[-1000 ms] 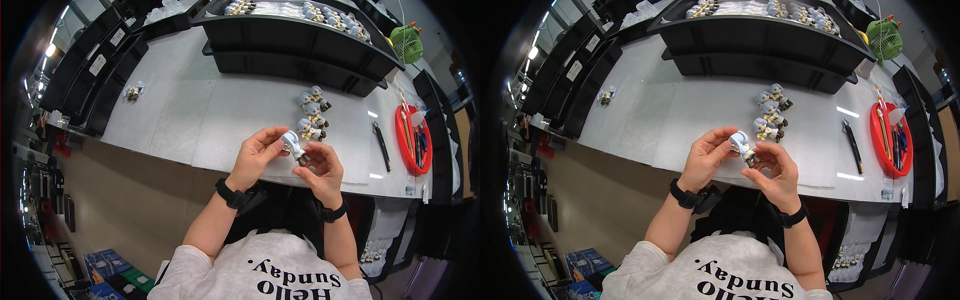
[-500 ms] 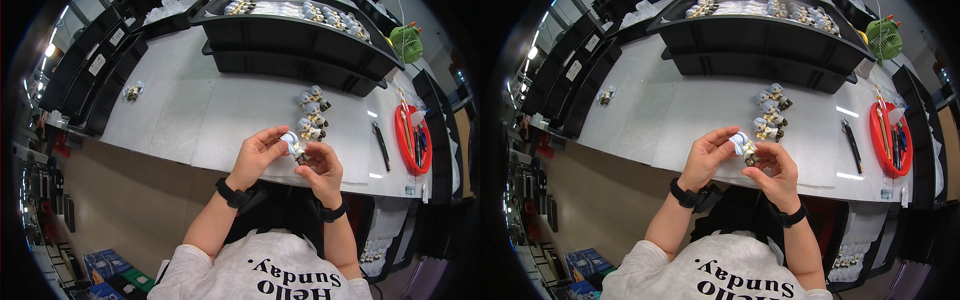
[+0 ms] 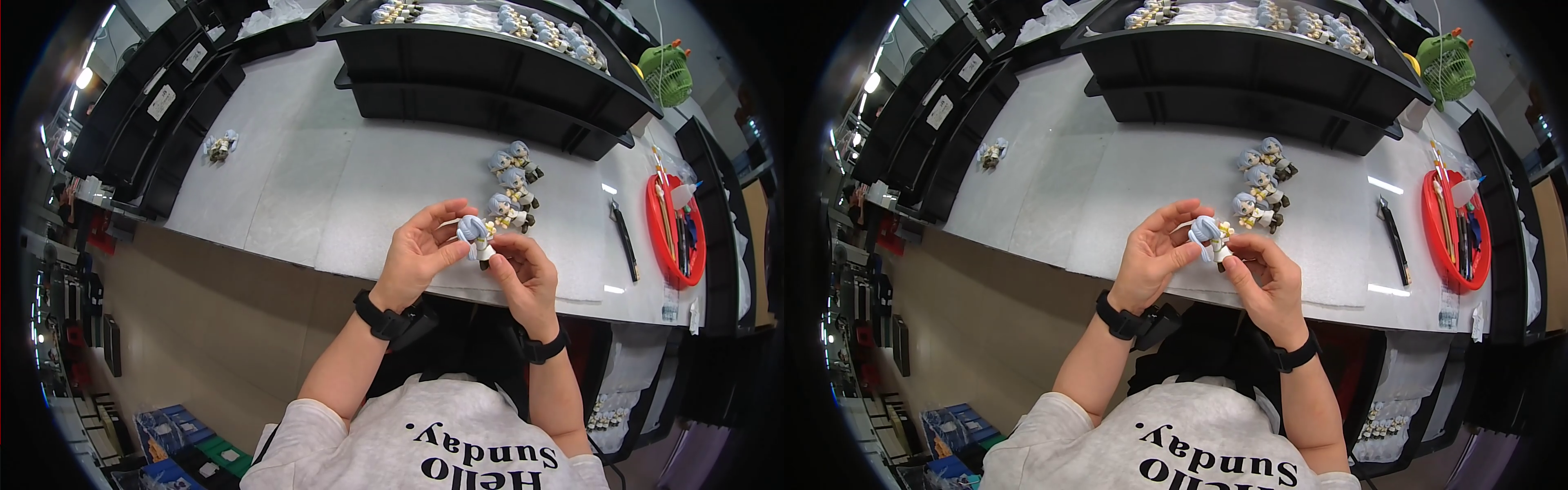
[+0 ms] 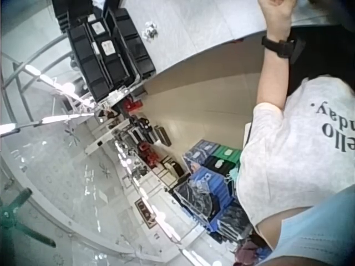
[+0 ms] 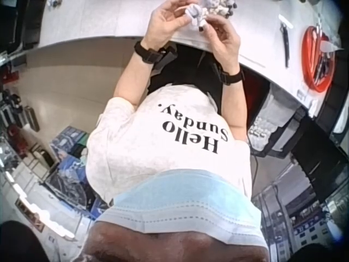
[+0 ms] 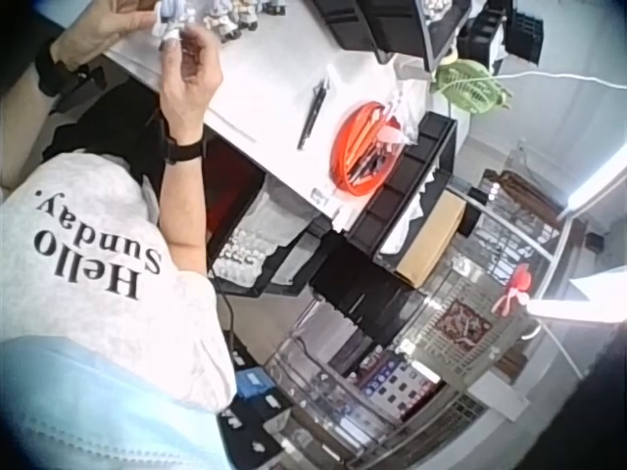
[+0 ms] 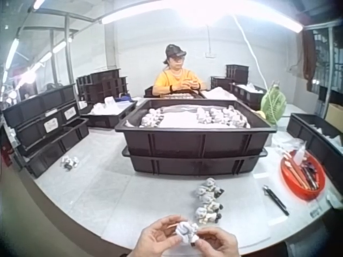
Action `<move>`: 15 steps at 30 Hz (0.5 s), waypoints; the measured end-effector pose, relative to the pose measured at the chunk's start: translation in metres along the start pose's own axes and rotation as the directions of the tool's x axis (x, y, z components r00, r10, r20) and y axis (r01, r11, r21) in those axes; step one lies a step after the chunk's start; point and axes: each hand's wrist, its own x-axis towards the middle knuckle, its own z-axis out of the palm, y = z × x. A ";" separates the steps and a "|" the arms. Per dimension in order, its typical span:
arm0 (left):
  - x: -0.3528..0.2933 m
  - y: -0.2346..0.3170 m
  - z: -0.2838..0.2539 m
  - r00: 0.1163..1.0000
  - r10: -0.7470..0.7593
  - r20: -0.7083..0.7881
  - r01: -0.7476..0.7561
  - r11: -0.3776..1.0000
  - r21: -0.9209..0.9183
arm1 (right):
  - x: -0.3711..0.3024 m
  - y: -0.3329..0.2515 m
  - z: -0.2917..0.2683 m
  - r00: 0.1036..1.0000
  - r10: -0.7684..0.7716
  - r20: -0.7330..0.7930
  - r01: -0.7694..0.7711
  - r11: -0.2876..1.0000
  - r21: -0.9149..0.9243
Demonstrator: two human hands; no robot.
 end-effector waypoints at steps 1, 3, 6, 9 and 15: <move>0.000 -0.001 0.000 1.000 0.013 0.012 -0.013 1.000 -0.003 | 0.000 0.000 0.000 1.000 0.003 -0.003 -0.003 1.000 -0.005; 0.001 -0.002 -0.001 0.999 0.027 0.023 -0.027 1.000 -0.005 | 0.000 -0.002 0.000 1.000 0.002 0.001 -0.002 1.000 -0.028; 0.001 -0.002 -0.002 0.999 0.026 0.027 -0.027 0.999 0.022 | 0.000 -0.002 0.000 1.000 0.003 0.003 -0.003 1.000 -0.029; 0.002 -0.002 -0.001 1.000 0.012 0.025 -0.014 0.997 0.070 | 0.000 -0.001 -0.002 1.000 0.016 0.007 -0.016 1.000 0.006; 0.001 0.003 0.000 0.999 -0.030 0.026 0.029 0.997 0.067 | 0.001 -0.008 0.001 0.998 0.058 0.019 -0.060 0.994 0.087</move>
